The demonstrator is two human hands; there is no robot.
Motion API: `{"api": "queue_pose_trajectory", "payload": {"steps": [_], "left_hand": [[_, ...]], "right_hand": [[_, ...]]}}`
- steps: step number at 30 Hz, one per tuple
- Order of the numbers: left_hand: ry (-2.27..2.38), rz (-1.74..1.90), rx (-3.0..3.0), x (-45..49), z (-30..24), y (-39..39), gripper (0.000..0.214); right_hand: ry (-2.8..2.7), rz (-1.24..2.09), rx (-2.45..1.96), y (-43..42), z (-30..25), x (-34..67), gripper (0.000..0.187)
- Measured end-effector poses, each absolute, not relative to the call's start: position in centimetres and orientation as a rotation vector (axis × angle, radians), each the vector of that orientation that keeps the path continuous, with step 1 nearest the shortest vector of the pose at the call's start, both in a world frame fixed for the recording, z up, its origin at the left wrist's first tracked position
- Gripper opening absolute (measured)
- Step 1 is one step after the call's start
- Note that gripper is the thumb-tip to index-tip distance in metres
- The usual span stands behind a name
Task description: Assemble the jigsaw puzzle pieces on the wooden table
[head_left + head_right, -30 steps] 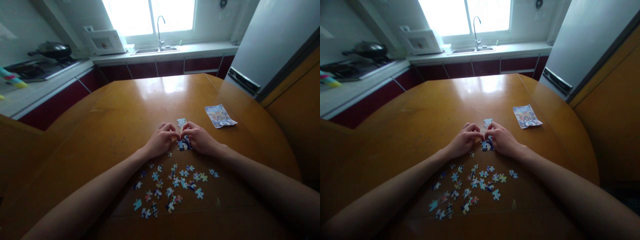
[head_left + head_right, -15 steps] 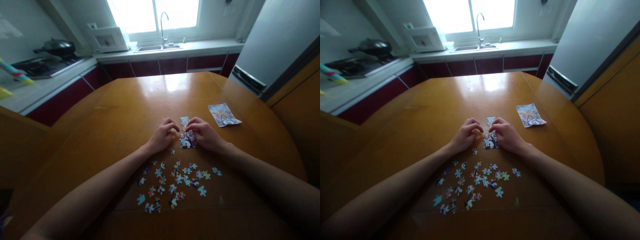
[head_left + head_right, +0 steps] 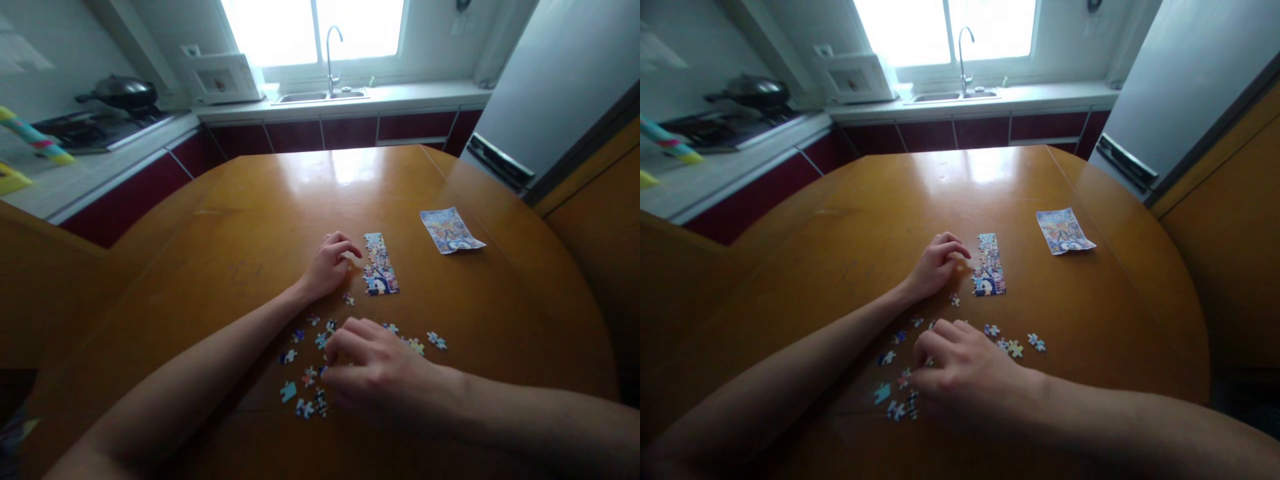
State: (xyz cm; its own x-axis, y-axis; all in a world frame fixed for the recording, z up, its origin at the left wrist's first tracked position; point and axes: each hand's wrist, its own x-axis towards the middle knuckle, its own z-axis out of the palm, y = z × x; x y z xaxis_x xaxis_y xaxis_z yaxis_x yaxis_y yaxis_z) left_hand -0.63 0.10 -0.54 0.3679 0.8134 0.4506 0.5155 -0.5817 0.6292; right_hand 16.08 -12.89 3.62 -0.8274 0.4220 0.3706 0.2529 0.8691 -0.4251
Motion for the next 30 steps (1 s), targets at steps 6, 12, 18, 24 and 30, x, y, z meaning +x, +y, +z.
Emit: {"api": "queue_pose_trajectory", "payload": {"steps": [6, 12, 18, 24, 30], "left_hand": [[1.179, 1.069, 2.275, -0.6, -0.6, 0.1, 0.036], [1.167, 1.081, 2.261, -0.6, -0.6, 0.1, 0.037], [1.169, 1.088, 2.264, -0.6, -0.5, 0.1, 0.035], [1.165, 1.087, 2.272, -0.6, -0.6, 0.1, 0.036], [1.168, 1.126, 2.238, -0.7, -0.9, 0.1, 0.036]], "right_hand": [[-2.693, 0.43, -0.477, -13.8, 1.9, 14.8, 0.02], [-2.786, 0.401, -0.433, -13.5, 2.0, 14.6, 0.02], [-2.819, 0.445, -0.412, -13.5, 2.3, 14.6, 0.008], [-2.818, 0.428, -0.412, -13.2, 2.8, 14.7, 0.013], [-2.571, 0.549, -0.544, -10.9, 3.4, 16.3, 0.008]]}}
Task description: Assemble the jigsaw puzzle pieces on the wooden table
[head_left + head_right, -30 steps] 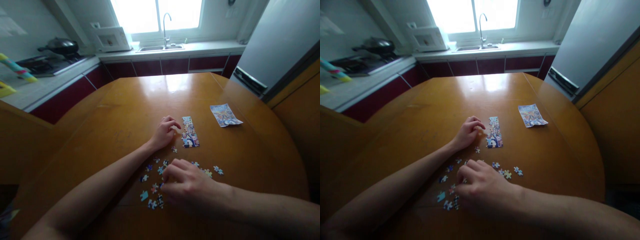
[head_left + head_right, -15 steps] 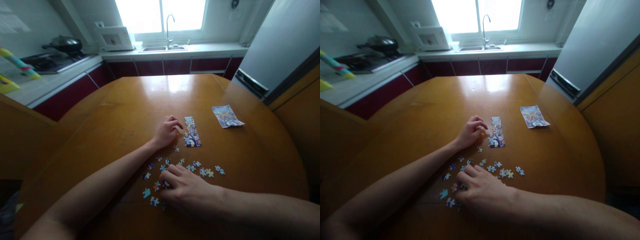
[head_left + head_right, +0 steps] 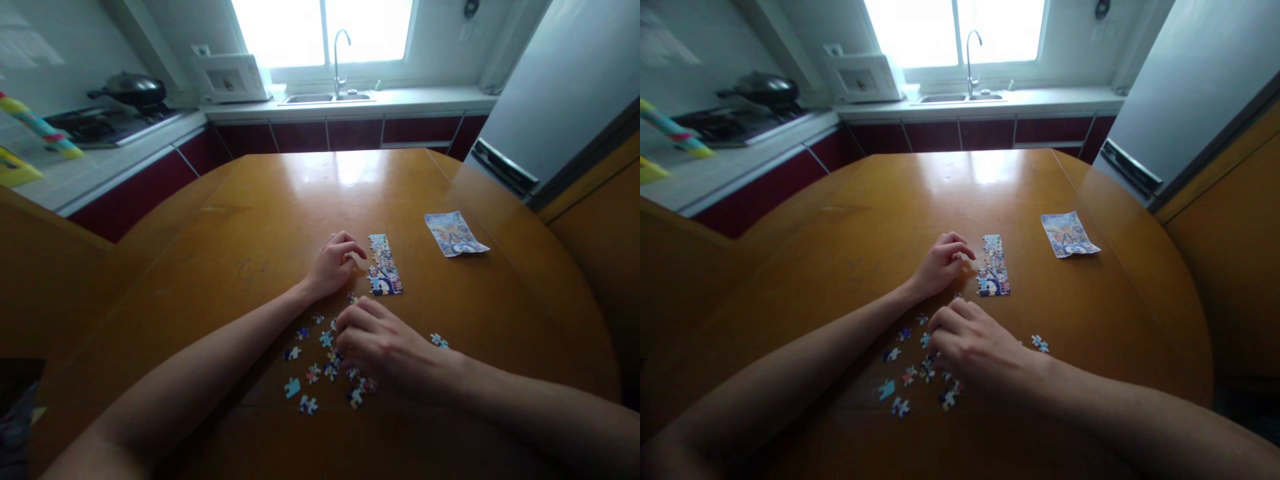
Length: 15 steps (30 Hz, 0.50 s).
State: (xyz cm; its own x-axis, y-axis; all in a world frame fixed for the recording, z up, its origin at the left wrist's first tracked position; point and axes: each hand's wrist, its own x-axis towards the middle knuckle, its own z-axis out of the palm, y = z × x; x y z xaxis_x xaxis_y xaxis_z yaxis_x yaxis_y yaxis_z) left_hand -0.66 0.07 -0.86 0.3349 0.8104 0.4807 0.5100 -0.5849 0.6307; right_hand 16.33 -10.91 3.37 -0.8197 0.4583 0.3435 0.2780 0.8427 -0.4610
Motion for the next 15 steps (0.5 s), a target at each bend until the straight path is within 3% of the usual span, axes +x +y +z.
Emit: {"api": "queue_pose_trajectory", "payload": {"steps": [7, 15], "left_hand": [[0.957, 1.199, 2.149, -0.6, 0.7, -0.7, 0.015], [0.822, 1.147, 2.112, -1.0, 1.4, -1.2, 0.024]], "right_hand": [[-2.221, 0.547, -0.71, -5.9, 3.5, 19.9, 0.002], [-2.095, 0.468, -0.853, -2.9, 2.1, 21.1, 0.007]]}}
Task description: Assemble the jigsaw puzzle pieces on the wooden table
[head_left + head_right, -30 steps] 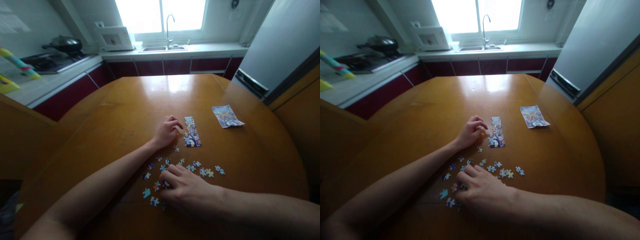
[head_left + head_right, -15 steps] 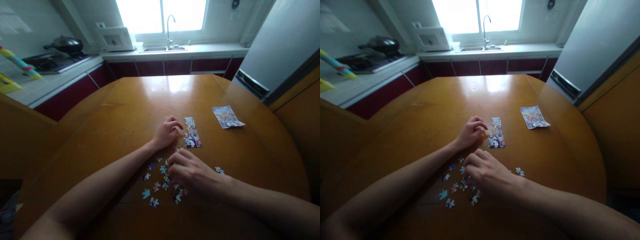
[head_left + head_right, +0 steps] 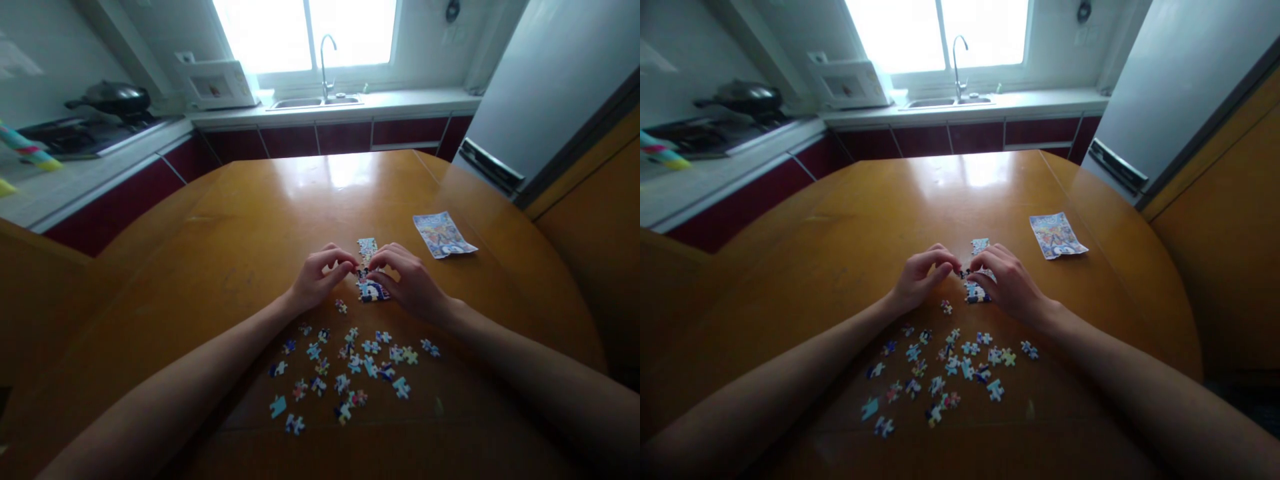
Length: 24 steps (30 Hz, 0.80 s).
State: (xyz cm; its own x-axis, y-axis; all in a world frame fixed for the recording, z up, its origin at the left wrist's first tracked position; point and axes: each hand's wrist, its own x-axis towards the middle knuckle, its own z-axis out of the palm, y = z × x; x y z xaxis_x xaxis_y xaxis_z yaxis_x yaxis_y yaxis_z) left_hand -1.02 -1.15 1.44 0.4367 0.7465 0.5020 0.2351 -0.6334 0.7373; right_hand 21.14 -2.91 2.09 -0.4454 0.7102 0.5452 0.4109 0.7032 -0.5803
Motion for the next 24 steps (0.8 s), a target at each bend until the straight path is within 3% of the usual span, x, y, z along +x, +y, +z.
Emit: {"api": "queue_pose_trajectory", "payload": {"steps": [9, 13, 17, 24], "left_hand": [[0.867, 1.141, 2.151, -1.0, 0.9, -1.1, 0.009], [0.818, 1.088, 2.153, -0.9, 0.5, -1.1, 0.02], [0.755, 1.049, 2.184, -0.9, 0.5, -1.1, 0.032], [0.898, 1.154, 2.196, -0.8, 1.0, -1.1, 0.016]], "right_hand": [[-2.007, 0.594, -0.904, -2.6, 1.4, 20.9, 0.004], [-1.861, 0.841, -0.919, -2.9, 1.5, 20.4, 0.003], [-1.613, 1.131, -0.867, -3.1, 1.3, 19.9, 0.02], [-1.524, 1.237, -0.882, -2.7, 1.0, 19.9, 0.02]]}}
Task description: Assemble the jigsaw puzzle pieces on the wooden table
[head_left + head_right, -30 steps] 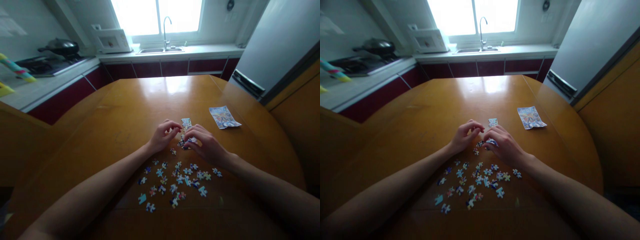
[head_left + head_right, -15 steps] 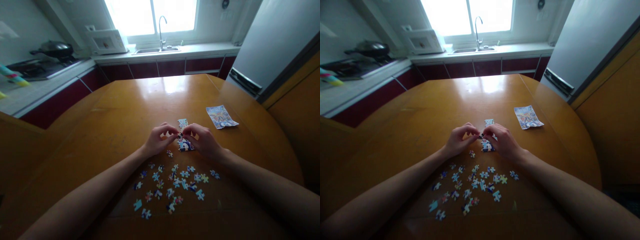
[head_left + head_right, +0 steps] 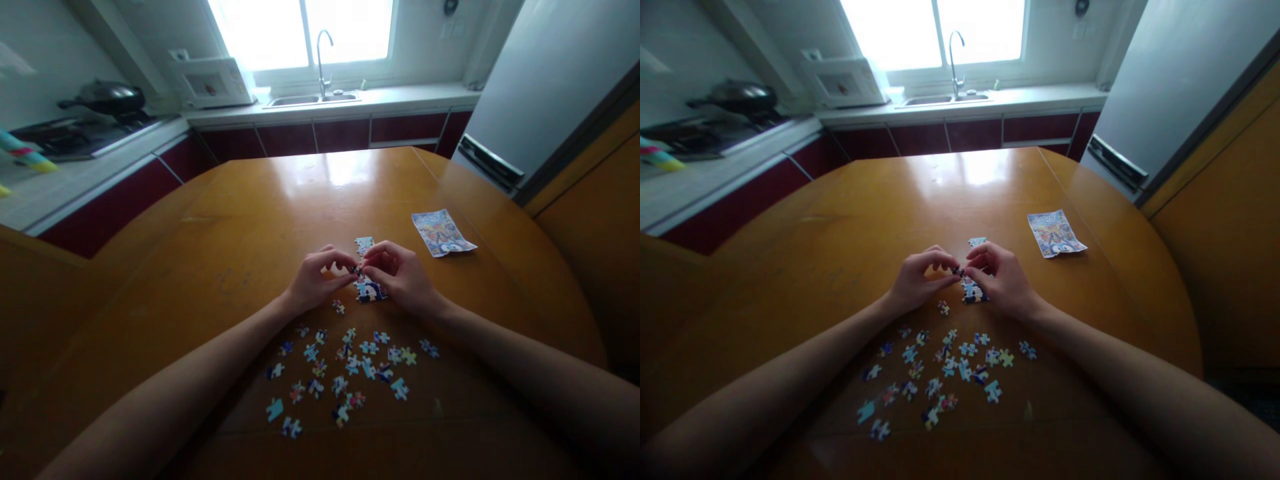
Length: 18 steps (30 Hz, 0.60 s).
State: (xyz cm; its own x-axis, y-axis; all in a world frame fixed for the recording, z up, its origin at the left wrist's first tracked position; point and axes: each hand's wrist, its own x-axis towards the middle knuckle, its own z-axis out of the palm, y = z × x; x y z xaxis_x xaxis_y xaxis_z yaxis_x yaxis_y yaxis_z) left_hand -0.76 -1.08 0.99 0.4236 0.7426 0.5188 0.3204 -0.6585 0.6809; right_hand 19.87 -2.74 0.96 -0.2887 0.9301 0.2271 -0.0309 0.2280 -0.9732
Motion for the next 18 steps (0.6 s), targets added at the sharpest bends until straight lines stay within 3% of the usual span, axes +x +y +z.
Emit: {"api": "queue_pose_trajectory", "payload": {"steps": [7, 18], "left_hand": [[0.858, 1.151, 2.274, -0.77, 0.93, -0.94, 0.017], [0.796, 1.228, 2.457, -0.59, 0.87, -0.93, 0.015]], "right_hand": [[-1.615, 1.132, -0.94, -2.67, 0.85, 20.04, 0.01], [-1.57, 1.17, -0.997, -2.29, 1.13, 20.22, 0.016]]}}
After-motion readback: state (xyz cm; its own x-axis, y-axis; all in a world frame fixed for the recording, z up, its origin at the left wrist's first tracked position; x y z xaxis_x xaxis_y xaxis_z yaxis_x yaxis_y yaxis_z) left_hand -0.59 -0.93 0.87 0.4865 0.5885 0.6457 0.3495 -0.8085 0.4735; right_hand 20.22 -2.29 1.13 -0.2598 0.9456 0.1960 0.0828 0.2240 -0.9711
